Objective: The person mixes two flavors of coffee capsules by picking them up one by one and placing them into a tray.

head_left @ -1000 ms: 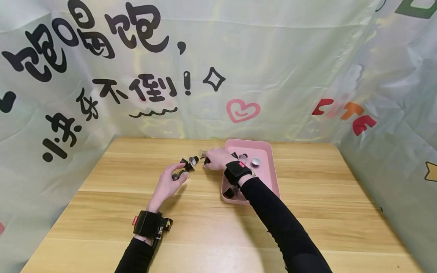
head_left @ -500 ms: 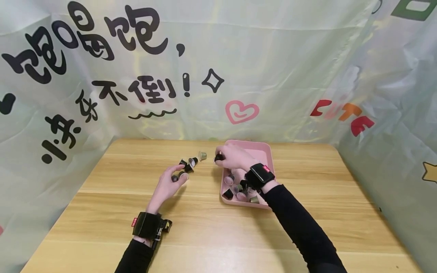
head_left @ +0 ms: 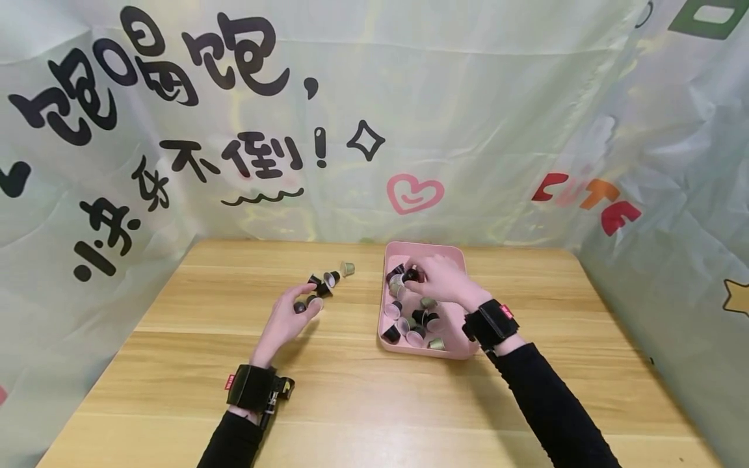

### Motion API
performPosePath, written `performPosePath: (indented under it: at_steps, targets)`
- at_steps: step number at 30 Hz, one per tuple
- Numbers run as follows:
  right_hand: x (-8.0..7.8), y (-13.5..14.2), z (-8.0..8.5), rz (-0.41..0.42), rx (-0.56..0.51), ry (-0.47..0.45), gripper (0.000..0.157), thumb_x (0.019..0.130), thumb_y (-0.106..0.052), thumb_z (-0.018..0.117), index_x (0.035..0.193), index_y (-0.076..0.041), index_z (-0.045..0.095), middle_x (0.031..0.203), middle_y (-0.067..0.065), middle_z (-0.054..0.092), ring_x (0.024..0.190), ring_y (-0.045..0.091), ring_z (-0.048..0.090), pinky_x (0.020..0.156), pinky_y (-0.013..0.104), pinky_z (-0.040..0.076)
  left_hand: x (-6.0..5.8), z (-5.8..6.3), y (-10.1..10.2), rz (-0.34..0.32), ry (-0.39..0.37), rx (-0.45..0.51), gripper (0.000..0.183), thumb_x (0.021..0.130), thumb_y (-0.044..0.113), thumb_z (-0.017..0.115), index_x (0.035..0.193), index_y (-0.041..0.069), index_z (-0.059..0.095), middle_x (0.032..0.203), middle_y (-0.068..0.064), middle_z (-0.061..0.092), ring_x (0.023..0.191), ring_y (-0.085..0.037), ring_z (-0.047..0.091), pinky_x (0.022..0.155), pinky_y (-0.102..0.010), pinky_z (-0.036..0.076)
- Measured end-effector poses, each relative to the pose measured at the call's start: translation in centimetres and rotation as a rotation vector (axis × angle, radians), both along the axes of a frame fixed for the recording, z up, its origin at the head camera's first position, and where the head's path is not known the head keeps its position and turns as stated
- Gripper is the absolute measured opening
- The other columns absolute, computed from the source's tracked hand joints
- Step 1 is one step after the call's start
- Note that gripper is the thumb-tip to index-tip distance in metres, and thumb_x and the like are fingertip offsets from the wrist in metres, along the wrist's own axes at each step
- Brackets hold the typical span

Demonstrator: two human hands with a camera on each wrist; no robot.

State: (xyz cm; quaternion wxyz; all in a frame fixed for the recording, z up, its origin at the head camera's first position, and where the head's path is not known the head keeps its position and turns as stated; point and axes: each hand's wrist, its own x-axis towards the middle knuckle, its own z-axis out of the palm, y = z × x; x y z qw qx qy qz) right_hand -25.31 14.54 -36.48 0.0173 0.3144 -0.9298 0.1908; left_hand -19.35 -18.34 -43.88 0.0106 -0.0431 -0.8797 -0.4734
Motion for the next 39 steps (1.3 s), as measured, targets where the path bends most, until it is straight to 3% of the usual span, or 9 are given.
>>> performPosePath:
  at_steps: [9, 18, 34, 39]
  targets:
    - [0.9, 3.4, -1.5, -0.067, -0.075, 0.006, 0.017, 0.087, -0.017, 0.073, 0.102, -0.009, 0.069, 0.069, -0.002, 0.057, 0.06, 0.008, 0.047, 0.059, 0.023, 0.037, 0.0, -0.1, 0.1, -0.011, 0.009, -0.006, 0.05, 0.097, 0.02, 0.065, 0.143, 0.003, 0.052, 0.147, -0.025, 0.052, 0.141, -0.046, 0.041, 0.12, -0.065, 0.026]
    - [1.3, 5.3, -2.8, -0.106, -0.022, 0.018, 0.018, 0.085, -0.017, 0.073, 0.101, -0.01, 0.067, 0.065, -0.002, 0.053, 0.057, 0.009, 0.045, 0.056, 0.024, 0.035, -0.1, -0.3, 0.0, -0.014, 0.005, -0.005, 0.05, 0.097, 0.02, 0.065, 0.143, 0.004, 0.052, 0.147, -0.024, 0.051, 0.142, -0.045, 0.04, 0.12, -0.064, 0.026]
    - [2.2, 6.1, -4.7, -0.141, 0.058, -0.052, 0.025, 0.085, -0.022, 0.073, 0.106, -0.01, 0.068, 0.066, -0.004, 0.057, 0.06, 0.011, 0.049, 0.061, 0.028, 0.038, 0.0, -0.4, 0.1, -0.03, -0.001, -0.026, 0.05, 0.097, 0.018, 0.064, 0.143, 0.003, 0.052, 0.148, -0.025, 0.051, 0.142, -0.047, 0.04, 0.119, -0.067, 0.026]
    - [2.2, 6.2, -5.4, -0.139, 0.097, -0.05, 0.019, 0.084, -0.022, 0.074, 0.1, -0.013, 0.068, 0.066, -0.005, 0.057, 0.06, 0.009, 0.05, 0.06, 0.027, 0.037, 0.0, -0.4, 0.3, -0.028, 0.003, -0.024, 0.051, 0.095, 0.015, 0.065, 0.143, 0.004, 0.052, 0.147, -0.025, 0.051, 0.142, -0.046, 0.04, 0.119, -0.066, 0.027]
